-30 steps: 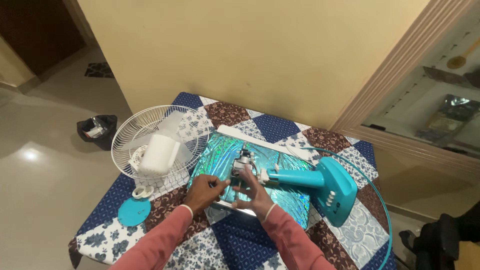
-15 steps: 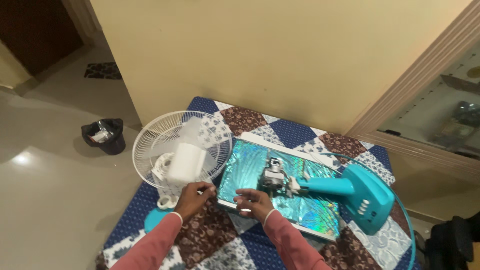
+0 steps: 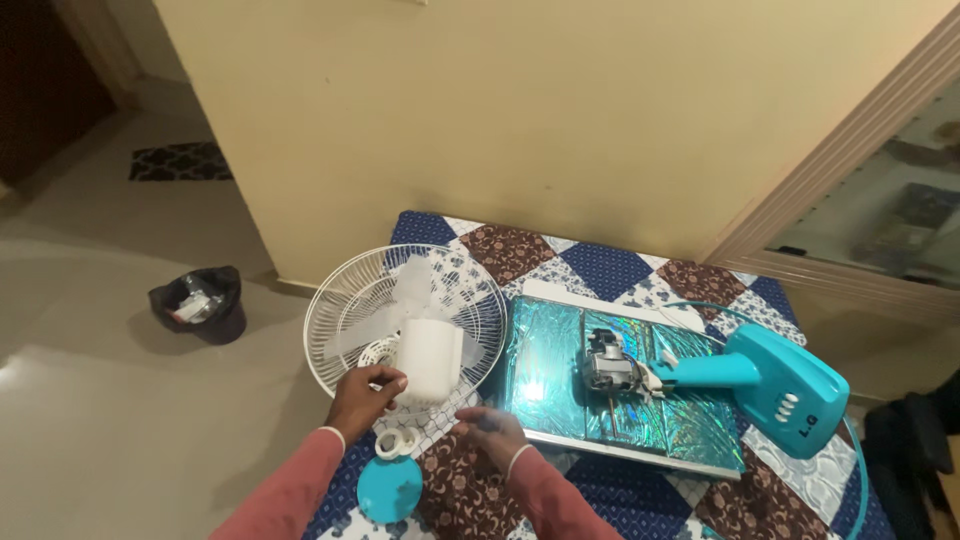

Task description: The person assembles a table fan by hand. They attach the motor to the fan stand, secure it with a nut, and then fit the fan blade onto the motor shaft. The assembly is performed on a table with a patterned cloth.

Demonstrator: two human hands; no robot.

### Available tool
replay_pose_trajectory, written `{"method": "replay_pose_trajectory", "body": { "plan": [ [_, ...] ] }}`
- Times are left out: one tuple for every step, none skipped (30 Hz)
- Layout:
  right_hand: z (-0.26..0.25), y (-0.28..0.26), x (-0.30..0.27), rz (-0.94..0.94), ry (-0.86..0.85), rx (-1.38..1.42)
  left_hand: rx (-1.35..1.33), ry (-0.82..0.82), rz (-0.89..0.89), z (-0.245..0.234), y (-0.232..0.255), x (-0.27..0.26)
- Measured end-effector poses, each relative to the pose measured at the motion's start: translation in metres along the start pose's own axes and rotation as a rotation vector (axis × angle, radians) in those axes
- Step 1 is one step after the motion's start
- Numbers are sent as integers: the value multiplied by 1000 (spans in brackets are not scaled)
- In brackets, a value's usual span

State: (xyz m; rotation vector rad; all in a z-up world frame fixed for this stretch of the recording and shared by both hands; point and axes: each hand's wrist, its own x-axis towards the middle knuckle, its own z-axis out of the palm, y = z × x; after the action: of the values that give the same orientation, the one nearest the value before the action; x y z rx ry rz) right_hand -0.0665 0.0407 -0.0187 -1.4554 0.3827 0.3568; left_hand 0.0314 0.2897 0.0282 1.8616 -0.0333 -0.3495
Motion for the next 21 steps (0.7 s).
{"method": "replay_pose_trajectory", "body": {
  "plan": [
    [1, -5, -2, 20, 25, -6, -13, -13, -8, -2, 0, 2],
    [2, -8, -7, 46, 46, -13, -26, -24, -22, -2, -2, 2],
    [2, -10, -11, 71, 67, -20, -18, -34, -35, -1, -3, 2],
    [2, -13, -14, 77, 86, 15, -11, -42, -46, -1, -3, 4],
    [1, -16, -17, 82, 105, 50, -3, -50, -57, -1, -3, 6],
    [-2, -17, -18, 84, 121, 84, -10, -62, -47, 1, -4, 9],
    [-6, -17, -19, 88, 143, 87, -18, -73, -38, 4, -5, 10],
    [-10, -16, -20, 94, 164, 93, -24, -84, -32, 5, -7, 10],
    [-14, -13, -20, 101, 185, 99, -6, -87, -20, 5, -8, 10],
    [-18, -9, -20, 87, 181, 135, 10, -93, -7, 7, -8, 11],
    [-23, -3, -20, 73, 176, 170, 27, -100, 7, 10, -7, 11],
    [-29, 4, -20, 59, 174, 205, 25, -99, 15, 12, -5, 11],
    [-36, 10, -19, 34, 191, 159, 23, -99, 22, 16, -2, 11],
    [-44, 16, -18, 9, 204, 115, 23, -95, 28, 18, 2, 10],
    [-53, 21, -17, -15, 217, 70, 89, -86, 38, 22, 8, 9],
    [-64, 24, -17, -71, 302, 56, 155, -75, 49, 26, 15, 6],
    [-76, 25, -18, -128, 388, 41, 221, -64, 59, 32, 23, 4],
    [-91, 27, -20, -184, 471, 24, 268, -76, 36, 39, 30, 1],
    [-109, 24, -23, -317, 596, -81, 316, -87, 12, 48, 37, -2],
    [-127, 20, -26, -449, 716, -187, 366, -96, -13, 56, 44, -5],
    [-145, 17, -31, -469, 879, -309, 401, -104, 75, 68, 49, -8]
  ]
}}
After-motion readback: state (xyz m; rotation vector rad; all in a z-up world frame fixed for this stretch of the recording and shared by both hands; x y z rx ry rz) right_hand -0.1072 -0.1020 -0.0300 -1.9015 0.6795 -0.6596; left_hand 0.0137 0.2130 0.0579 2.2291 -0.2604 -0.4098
